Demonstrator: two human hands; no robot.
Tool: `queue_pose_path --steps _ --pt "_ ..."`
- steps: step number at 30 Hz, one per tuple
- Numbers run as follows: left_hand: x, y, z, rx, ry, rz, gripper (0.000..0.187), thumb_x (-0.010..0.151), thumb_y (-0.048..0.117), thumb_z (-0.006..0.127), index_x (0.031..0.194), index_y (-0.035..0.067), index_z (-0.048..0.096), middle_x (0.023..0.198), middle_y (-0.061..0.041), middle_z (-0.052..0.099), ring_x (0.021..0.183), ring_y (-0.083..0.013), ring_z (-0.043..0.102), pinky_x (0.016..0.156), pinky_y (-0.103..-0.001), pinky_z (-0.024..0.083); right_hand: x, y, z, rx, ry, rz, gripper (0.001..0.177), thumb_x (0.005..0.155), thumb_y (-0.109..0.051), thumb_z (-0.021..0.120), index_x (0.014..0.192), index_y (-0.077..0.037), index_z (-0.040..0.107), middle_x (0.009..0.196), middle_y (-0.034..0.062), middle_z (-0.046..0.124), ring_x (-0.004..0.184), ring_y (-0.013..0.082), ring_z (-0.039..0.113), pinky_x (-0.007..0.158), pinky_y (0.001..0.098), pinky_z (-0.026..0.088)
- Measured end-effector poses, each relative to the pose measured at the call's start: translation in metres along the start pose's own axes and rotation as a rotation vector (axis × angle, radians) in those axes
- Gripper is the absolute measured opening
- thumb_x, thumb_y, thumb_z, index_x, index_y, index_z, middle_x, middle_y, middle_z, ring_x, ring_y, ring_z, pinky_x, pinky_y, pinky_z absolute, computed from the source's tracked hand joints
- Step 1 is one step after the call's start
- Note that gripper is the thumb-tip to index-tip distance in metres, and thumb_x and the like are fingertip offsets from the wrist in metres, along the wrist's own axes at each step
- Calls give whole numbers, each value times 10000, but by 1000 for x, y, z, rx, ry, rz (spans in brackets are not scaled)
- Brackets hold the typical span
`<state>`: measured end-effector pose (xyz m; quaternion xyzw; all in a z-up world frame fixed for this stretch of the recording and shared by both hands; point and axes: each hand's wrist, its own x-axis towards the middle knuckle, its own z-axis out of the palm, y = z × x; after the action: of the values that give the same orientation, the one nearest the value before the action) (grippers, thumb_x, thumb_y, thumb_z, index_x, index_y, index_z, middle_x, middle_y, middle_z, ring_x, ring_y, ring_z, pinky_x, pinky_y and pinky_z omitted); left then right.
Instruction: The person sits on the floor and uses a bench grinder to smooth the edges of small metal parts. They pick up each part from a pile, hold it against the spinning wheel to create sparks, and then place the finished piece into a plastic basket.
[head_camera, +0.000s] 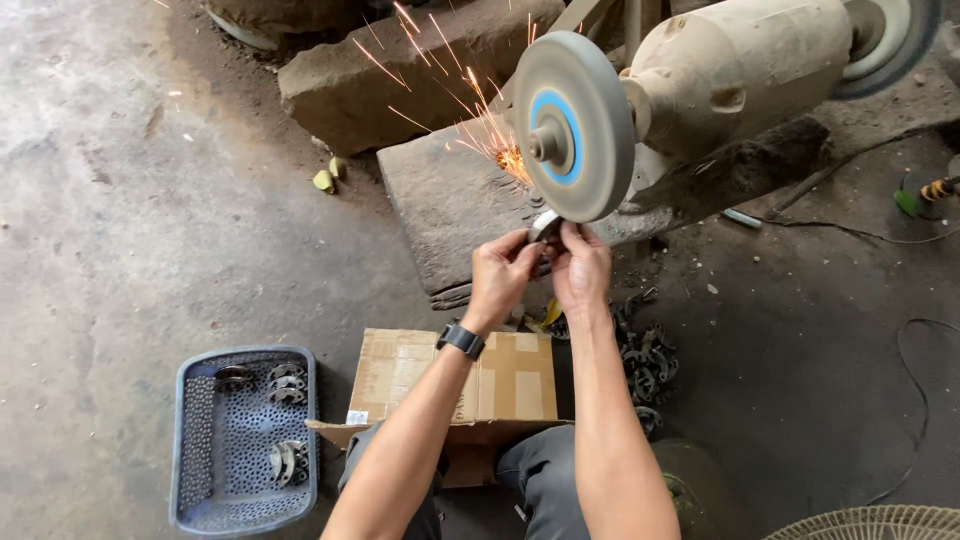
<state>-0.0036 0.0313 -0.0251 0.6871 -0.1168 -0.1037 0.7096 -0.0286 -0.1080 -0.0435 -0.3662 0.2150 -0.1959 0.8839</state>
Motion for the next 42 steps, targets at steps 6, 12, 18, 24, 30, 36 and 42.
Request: queue_pose_path --steps 6,12,18,24,30,36,42 --pt "-3 4 -26 216 122 210 253 878 73 755 1096 -50 717 832 -70 739 705 -90 678 667 -272 563 -14 -7 12 -51 -54 227 177 999 -112 619 1153 -43 672 1014 58 734 892 157 694 744 287 562" --pt "8 21 11 78 25 -30 241 901 96 729 1101 -37 718 764 -102 724 626 -137 641 585 -308 527 0 -13 -7 30 45 124 171 1028 -117 640 1165 -25 681 1016 57 704 870 150 663 736 271 549" --pt "8 21 33 -150 0 -36 171 940 86 696 1050 -42 723 786 -68 727 619 -61 598 537 -275 514 10 -14 -18 113 50 -30 206 1035 -123 648 1199 0 670 1011 63 700 828 148 622 712 278 506" --pt "6 22 20 -116 31 -39 159 938 74 695 1045 -32 744 777 -44 728 624 -44 595 543 -252 518 -7 -13 3 -1 81 40 228 1018 -135 632 1206 -9 663 1007 66 714 819 157 623 703 277 494" --pt "13 23 38 -95 3 22 167 938 58 693 1072 -37 723 768 -47 732 620 -45 596 531 -253 499 -2 -26 -2 164 134 -22 244 1032 -157 617 1194 19 667 1009 84 717 808 160 635 708 282 509" --pt "-3 19 19 -137 -1 -40 179 943 59 658 1090 -18 724 766 -24 725 594 -45 595 527 -248 498 1 -6 -6 -13 2 -43 184 1030 -109 657 1180 -4 674 974 42 701 774 138 603 662 264 473" --pt "-8 4 -23 52 62 65 129 948 41 682 1029 -48 729 772 -40 730 709 -39 604 627 -264 535 -15 4 22 -41 -112 32 174 1028 -130 650 1151 -18 701 985 57 726 790 139 651 630 253 493"
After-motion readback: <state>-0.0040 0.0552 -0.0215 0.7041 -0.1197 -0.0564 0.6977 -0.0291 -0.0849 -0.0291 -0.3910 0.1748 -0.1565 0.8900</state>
